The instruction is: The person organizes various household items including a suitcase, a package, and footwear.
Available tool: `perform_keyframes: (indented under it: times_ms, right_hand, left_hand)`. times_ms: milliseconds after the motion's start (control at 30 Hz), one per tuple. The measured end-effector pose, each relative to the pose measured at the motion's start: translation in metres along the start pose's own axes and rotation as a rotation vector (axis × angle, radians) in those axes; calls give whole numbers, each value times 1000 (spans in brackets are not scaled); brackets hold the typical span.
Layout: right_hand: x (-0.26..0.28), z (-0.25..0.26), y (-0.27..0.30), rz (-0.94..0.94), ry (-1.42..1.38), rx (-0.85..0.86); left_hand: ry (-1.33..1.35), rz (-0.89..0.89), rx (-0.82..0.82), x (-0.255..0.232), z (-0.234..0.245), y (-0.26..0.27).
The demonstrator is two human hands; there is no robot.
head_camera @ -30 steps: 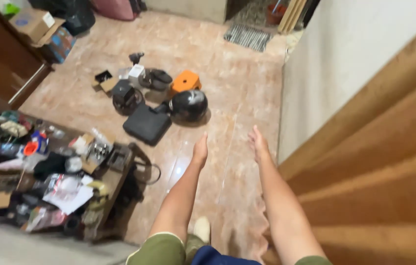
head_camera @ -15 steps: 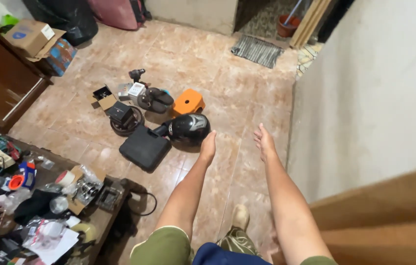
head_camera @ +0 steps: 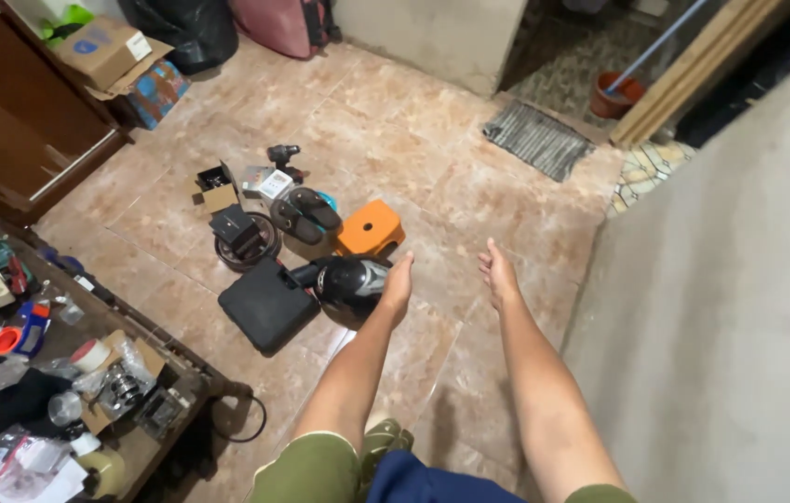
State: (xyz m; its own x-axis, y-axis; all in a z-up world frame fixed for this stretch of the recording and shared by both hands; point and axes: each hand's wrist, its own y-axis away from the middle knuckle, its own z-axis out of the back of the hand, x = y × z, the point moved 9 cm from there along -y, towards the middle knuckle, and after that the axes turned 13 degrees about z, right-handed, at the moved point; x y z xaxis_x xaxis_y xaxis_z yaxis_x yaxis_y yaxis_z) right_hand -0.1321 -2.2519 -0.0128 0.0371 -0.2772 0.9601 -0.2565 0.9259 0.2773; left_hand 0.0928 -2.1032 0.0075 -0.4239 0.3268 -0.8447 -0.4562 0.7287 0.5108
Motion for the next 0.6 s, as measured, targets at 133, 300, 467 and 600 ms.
perform_keyframes:
  times_ms: [133,300,467,600]
  right_hand:
    - [19,-24,-65,8,34,47]
    - [16,-54,-171,0,-2,77]
    - [55,-88,-228,-8,40,105]
    - [41,-106,-287,-22,50,132]
  left_hand:
    - [-3,10,-69,-12,6,-78]
    - [54,-142,-39,-40,4,-199]
    - [-3,-55,-124,-89,18,-227]
    - [52,-53,-177,-98,33,-265]
